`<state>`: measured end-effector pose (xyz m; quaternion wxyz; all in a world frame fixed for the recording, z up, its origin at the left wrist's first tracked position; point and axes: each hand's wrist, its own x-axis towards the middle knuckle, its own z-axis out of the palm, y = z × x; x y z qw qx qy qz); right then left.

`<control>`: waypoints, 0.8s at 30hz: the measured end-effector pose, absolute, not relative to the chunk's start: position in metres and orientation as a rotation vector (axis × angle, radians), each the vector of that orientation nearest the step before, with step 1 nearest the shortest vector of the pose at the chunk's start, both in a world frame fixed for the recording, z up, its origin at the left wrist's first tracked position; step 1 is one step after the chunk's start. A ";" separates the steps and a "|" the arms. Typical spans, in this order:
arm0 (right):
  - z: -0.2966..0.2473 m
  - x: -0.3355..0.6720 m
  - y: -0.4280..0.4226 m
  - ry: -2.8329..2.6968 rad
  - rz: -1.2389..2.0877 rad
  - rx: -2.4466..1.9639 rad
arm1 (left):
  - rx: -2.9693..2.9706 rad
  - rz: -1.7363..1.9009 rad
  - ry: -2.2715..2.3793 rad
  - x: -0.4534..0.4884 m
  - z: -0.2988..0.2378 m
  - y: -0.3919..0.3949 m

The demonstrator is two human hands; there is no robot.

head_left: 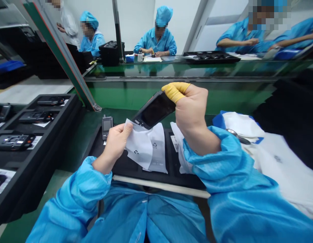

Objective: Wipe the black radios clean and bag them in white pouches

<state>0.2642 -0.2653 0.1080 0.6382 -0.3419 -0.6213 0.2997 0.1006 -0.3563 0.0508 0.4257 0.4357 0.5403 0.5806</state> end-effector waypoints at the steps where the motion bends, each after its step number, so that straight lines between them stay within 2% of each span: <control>1: 0.110 0.266 -0.266 -1.413 0.688 -0.789 | 1.096 1.447 1.353 0.100 0.051 -0.356; 11: 0.121 0.260 -0.278 -1.604 0.872 -0.893 | 1.297 1.251 1.165 0.101 0.063 -0.357; 17: 0.111 0.249 -0.291 -1.728 0.888 -0.997 | 1.270 1.409 1.217 0.104 0.058 -0.355; 24: 0.107 0.251 -0.305 -1.907 0.814 -0.890 | 1.511 1.811 1.403 0.112 0.061 -0.357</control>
